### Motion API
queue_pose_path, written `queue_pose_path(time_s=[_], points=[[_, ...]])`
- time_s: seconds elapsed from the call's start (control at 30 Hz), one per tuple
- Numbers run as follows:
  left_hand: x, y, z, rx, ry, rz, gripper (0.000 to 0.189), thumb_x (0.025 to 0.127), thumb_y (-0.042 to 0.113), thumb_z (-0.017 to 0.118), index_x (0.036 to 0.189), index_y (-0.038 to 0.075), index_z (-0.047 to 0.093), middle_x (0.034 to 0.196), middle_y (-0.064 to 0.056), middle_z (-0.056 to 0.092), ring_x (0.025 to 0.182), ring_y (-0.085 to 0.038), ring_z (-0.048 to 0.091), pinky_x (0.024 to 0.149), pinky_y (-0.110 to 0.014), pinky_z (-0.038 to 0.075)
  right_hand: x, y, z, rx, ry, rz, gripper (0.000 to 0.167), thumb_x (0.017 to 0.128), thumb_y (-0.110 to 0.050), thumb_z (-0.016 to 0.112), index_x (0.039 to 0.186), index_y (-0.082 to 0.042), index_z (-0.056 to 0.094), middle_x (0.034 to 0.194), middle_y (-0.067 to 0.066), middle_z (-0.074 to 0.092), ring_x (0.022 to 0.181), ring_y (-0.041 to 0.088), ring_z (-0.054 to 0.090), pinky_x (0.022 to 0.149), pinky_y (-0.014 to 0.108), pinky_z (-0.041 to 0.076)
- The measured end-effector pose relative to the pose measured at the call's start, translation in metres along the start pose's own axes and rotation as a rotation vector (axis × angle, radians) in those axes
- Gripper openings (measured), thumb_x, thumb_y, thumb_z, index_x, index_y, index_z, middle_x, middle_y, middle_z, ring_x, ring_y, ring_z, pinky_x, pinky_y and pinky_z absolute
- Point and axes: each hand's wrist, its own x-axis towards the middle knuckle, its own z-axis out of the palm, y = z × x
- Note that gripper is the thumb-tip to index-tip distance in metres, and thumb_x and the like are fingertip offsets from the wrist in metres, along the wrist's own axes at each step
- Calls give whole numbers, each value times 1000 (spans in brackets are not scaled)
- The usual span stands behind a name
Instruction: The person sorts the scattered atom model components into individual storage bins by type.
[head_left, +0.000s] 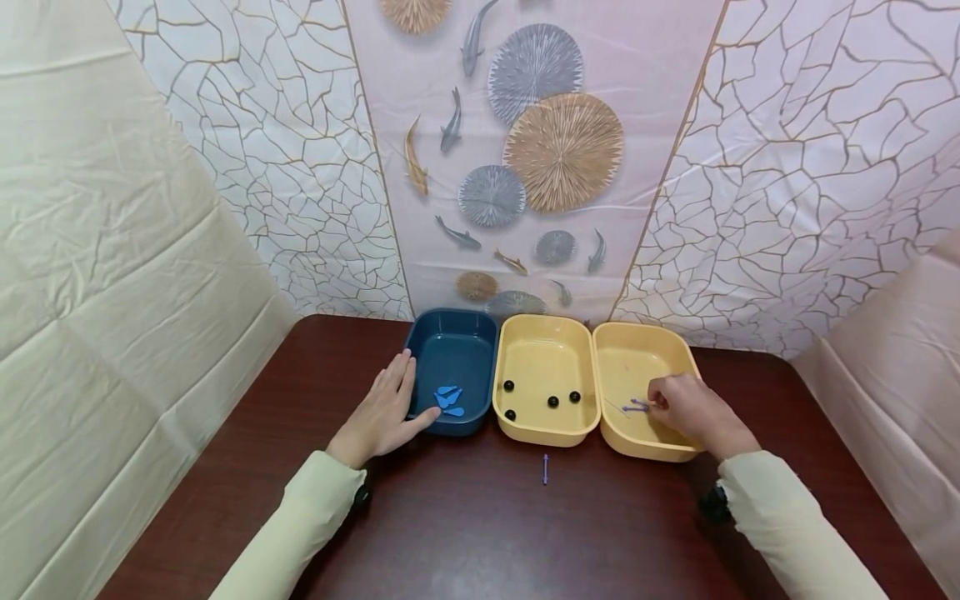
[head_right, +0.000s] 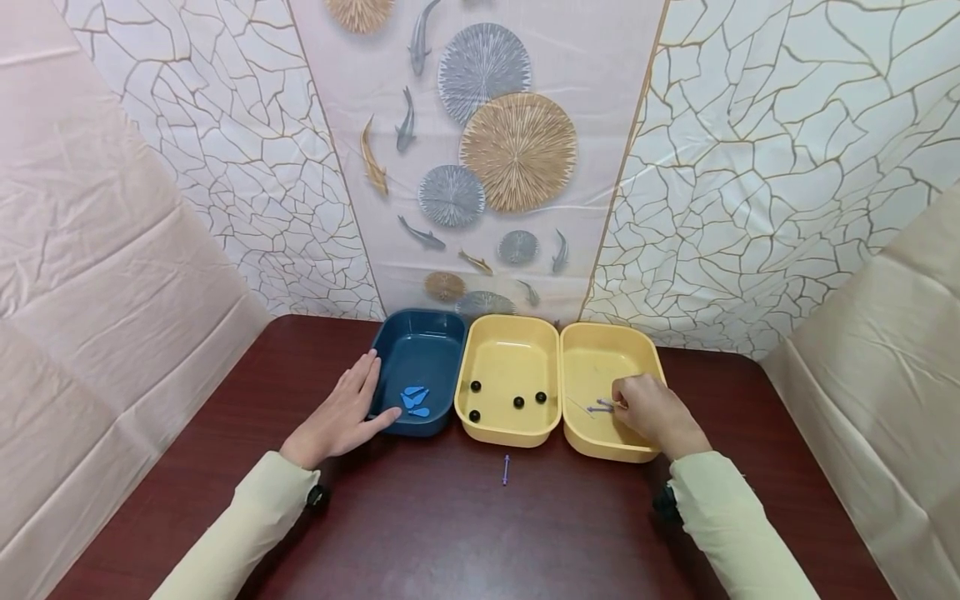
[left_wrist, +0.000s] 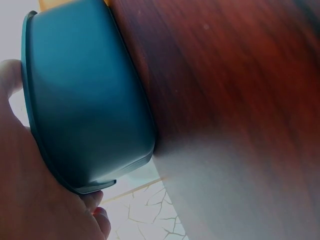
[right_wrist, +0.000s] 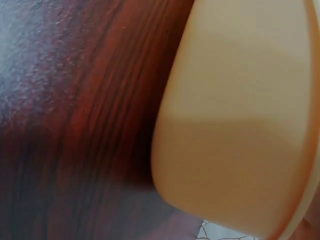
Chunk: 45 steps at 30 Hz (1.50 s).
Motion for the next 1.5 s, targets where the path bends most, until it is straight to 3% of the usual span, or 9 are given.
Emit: queue_pose_path(time_s=[0.17,0.73,1.07,1.27,1.5], points=[[0,1,-1,11,-4,2,101,102,62,53,167,-4,12,178,-20,5,166,-40,10,134,-59,15,-2,-4,-12,20,-12,51,7,86,-8,79,92,-5,76,83,4,72,76,18,66,70,39,58],[0,2,-3,15,-8,7,100,103,60,52,167,-6,12,178,-22,6,165,-42,11,133,-61,16,-27,-50,-47,40,15,-100,9,84,-5,83,90,-7,77,85,0,76,78,16,71,69,35,61],[1,0,-2,21,-3,4,101,103,61,53,167,-5,11,178,-22,5,165,-42,10,133,-60,15,-39,-84,-46,76,54,-259,16,80,-2,86,87,-10,76,83,-6,73,76,12,69,67,27,59],[1,0,-2,16,-4,0,102,102,62,53,167,-4,11,179,-20,4,166,-40,9,134,-58,14,-41,-104,-39,64,94,-347,16,79,-3,87,88,-10,75,82,-4,74,76,10,69,69,30,60],[1,1,1,9,1,4,102,101,62,53,167,-5,12,179,-20,5,166,-41,10,134,-59,15,-42,-124,-25,108,41,-358,12,84,-5,84,89,-11,76,83,-2,74,75,9,69,67,25,59]])
